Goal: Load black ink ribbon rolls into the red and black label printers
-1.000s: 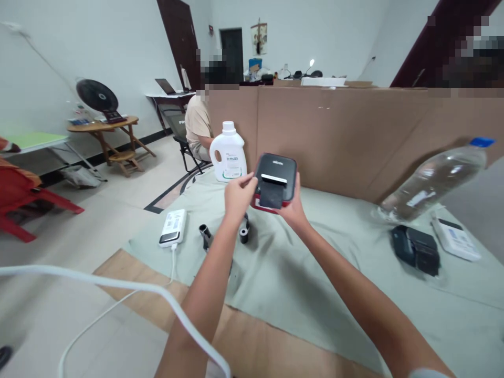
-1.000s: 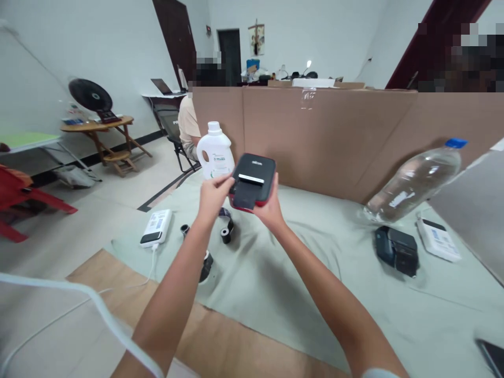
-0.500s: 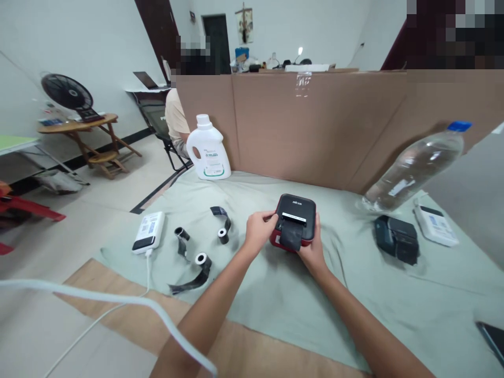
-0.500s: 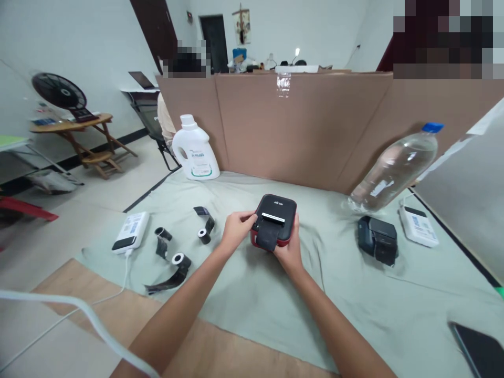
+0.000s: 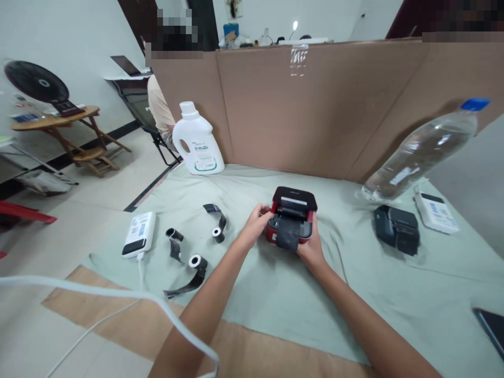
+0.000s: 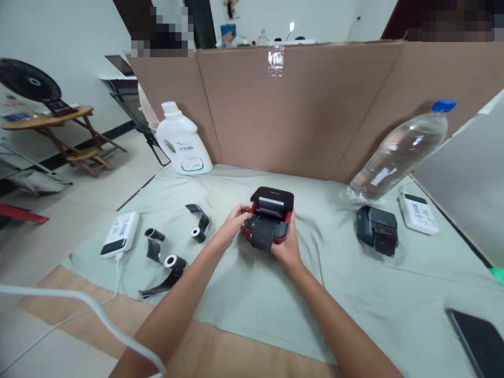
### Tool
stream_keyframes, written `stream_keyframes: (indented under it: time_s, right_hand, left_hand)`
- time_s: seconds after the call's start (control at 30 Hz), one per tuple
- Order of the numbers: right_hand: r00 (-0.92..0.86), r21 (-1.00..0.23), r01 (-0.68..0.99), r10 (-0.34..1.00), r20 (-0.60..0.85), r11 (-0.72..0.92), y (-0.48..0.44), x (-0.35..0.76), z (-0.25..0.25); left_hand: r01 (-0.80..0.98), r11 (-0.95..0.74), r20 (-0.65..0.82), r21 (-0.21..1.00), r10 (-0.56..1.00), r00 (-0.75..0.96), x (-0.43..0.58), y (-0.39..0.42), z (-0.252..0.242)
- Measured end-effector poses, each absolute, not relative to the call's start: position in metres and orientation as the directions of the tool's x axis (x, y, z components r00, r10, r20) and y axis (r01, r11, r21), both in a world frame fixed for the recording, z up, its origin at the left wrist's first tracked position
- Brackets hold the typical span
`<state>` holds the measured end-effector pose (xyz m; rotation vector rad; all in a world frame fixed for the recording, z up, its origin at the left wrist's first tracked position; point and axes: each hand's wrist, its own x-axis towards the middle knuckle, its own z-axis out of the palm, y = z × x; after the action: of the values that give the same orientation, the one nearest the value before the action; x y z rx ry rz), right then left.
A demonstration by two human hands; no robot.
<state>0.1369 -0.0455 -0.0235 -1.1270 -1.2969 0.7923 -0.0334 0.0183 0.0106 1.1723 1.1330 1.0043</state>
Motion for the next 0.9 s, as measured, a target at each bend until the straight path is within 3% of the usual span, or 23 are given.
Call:
stream_keyframes:
  time_s: [0.27, 0.43, 0.57, 0.67, 0.77, 0.83, 0.9]
  right_hand:
    - [0.124, -0.909, 0.271, 0.925, 0.359, 0.317, -0.049, 0.141, -0.024]
    - [0.036, -0.817, 0.391, 0.88, 0.475, 0.425, -0.05, 0.166, -0.017]
    - [-0.002, -0.669, 0.595, 0.834, 0.552, 0.445, -0.024, 0.183, 0.035]
    - [-0.069, -0.439, 0.861, 0.914, 0.4, 0.257, 0.003, 0.175, 0.084]
    - [-0.053, -0.155, 0.985, 0.987, 0.151, 0.077, 0.017, 0.159, 0.114]
    - [-0.051, -0.108, 0.993, 0.997, -0.051, 0.046, 0.018, 0.149, 0.118]
    - [-0.124, -0.148, 0.984, 0.974, -0.192, 0.096, 0.02, 0.14, 0.114]
  left_hand:
    - [-0.125, -0.198, 0.203, 0.972, 0.979, 0.031, -0.021, 0.001, -0.019]
    - [-0.229, -0.274, 0.288, 0.934, 0.957, 0.03, -0.024, -0.004, -0.026]
    - [-0.35, -0.256, 0.276, 0.901, 0.961, 0.007, -0.023, -0.001, -0.029]
    - [-0.429, -0.201, 0.214, 0.881, 0.977, -0.018, -0.021, 0.002, -0.032]
    - [-0.44, -0.196, 0.208, 0.877, 0.978, -0.021, -0.021, 0.004, -0.035]
    - [-0.433, -0.202, 0.217, 0.879, 0.976, -0.016, -0.021, 0.005, -0.038]
    - [-0.418, -0.206, 0.219, 0.885, 0.976, -0.017, -0.021, 0.006, -0.04]
